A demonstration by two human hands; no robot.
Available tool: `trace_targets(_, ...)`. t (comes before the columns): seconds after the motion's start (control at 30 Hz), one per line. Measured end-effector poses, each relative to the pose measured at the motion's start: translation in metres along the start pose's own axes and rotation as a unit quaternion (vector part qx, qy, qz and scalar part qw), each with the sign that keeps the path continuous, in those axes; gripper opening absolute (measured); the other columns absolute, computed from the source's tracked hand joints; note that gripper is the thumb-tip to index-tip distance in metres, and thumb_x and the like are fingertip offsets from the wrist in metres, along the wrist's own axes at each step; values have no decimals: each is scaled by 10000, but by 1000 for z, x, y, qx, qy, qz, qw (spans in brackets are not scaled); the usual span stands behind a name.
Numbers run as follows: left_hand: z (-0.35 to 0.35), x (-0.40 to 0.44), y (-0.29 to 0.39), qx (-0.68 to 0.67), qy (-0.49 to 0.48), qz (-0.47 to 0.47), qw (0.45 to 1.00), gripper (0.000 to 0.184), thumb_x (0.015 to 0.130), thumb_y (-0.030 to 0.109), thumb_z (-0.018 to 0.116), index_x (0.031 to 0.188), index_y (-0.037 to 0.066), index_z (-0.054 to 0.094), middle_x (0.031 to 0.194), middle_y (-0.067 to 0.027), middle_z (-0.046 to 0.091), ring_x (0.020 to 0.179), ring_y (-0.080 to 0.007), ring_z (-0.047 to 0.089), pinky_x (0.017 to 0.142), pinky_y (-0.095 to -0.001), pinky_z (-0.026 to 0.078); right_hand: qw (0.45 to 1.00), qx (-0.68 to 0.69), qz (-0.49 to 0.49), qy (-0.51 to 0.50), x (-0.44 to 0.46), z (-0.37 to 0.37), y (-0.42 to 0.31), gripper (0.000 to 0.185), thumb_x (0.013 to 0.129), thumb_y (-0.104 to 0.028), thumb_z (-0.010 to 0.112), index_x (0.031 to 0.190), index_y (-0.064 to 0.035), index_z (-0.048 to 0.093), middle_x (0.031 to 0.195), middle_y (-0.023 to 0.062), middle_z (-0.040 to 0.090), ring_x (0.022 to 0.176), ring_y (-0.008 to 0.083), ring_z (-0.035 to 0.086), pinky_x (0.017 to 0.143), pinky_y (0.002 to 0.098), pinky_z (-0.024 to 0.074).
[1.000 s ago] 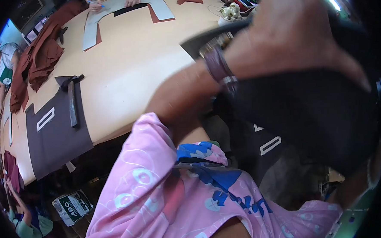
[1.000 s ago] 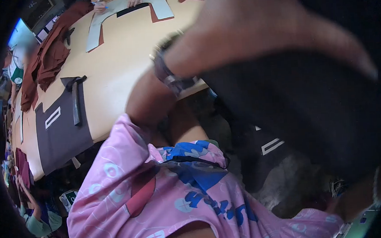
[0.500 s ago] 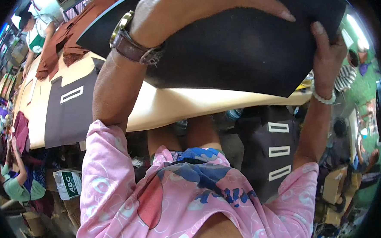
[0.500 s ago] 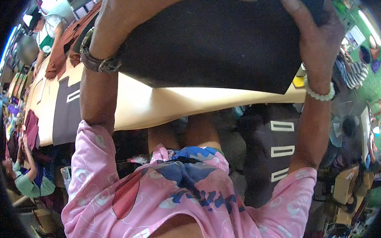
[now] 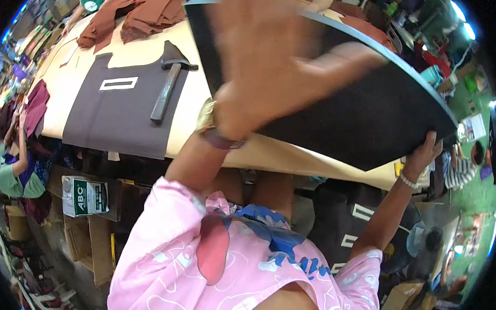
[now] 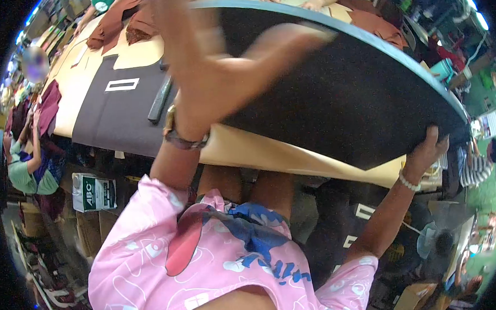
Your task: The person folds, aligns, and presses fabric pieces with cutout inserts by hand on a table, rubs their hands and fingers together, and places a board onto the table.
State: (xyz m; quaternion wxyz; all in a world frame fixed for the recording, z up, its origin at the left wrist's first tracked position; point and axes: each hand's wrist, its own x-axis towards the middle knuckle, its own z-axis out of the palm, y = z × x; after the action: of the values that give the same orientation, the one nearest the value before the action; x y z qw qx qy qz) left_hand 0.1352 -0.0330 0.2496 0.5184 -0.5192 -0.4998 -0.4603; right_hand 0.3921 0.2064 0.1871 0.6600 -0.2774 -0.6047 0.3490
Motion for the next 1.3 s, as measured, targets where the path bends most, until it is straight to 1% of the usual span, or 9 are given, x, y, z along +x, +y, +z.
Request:
trace_targets(0.07, -13, -56, -46, 66, 25, -132, 989, 830, 714, 334, 735, 1272, -102, 302, 1189, -234, 411, 1138, -304, 399, 973, -376, 303, 998, 47, 37, 13, 1, -6, 29, 438, 794, -204, 537, 1127, 73, 468, 1072, 162, 529, 862, 237, 574, 732, 356, 503)
trace_targets(0.13, -13, -116, -57, -204, -42, -480, 852, 630, 862, 407, 513, 1229, -90, 392, 1179, -195, 493, 1143, -234, 431, 974, -343, 313, 995, 69, 67, 30, 10, -22, 69, 443, 805, -212, 530, 1146, 60, 454, 1088, 162, 521, 882, 240, 571, 748, 360, 506)
trace_targets(0.23, 0, -163, -55, -253, -142, -591, 753, 566, 942, 454, 353, 1084, -63, 534, 981, -46, 584, 926, -129, 498, 839, -261, 387, 988, 114, 103, 15, 13, -25, 90, 491, 847, -302, 541, 1181, 39, 431, 1120, 144, 513, 962, 239, 540, 825, 373, 463)
trace_targets(0.3, 3, -179, -42, -276, -93, -614, 733, 533, 948, 453, 343, 923, -40, 544, 862, -13, 530, 798, -101, 444, 737, -261, 392, 981, 102, 157, 58, 2, -16, 75, 502, 879, -346, 512, 1199, 32, 427, 1179, 145, 485, 1066, 244, 484, 909, 378, 395)
trace_targets(0.43, 7, -221, -37, -265, -71, -639, 719, 496, 948, 443, 360, 796, -6, 506, 757, 20, 458, 706, -78, 383, 637, -245, 362, 988, -148, 16, -31, -55, -57, 161, 495, 895, -371, 488, 1150, 51, 446, 1132, 135, 480, 1016, 203, 459, 902, 347, 385)
trace_targets(0.63, 17, -229, -46, -242, -98, -662, 702, 475, 941, 427, 408, 709, 19, 482, 691, 43, 409, 633, -67, 333, 555, -246, 311, 973, -114, 201, -24, -91, -19, 135, 473, 856, -380, 579, 957, 74, 498, 819, 40, 477, 714, 126, 423, 671, 255, 402)
trace_targets(0.73, 3, -209, -42, -254, -113, -741, 612, 430, 937, 405, 436, 705, 47, 489, 710, 49, 403, 653, -56, 332, 578, -237, 319, 961, -105, 243, -78, -77, -4, 115, 417, 843, -380, 604, 846, 28, 512, 720, -24, 391, 667, 89, 365, 595, 252, 362)
trace_targets(0.9, -32, -173, -40, -247, -109, -793, 546, 363, 909, 329, 523, 1000, -15, 597, 924, -21, 583, 845, -65, 507, 781, -219, 406, 907, -107, 352, -202, -67, 20, 92, 394, 851, -356, 597, 945, 21, 535, 801, -1, 485, 728, 96, 450, 670, 251, 406)
trace_targets(1.3, -83, -173, -34, -215, -208, -866, 400, 411, 821, 273, 649, 1069, -43, 559, 955, -94, 627, 834, -130, 592, 761, -242, 459, 724, -169, 555, -374, -50, 41, 80, 626, 816, -425, 613, 1157, 87, 493, 1066, 175, 581, 955, 207, 567, 832, 308, 447)
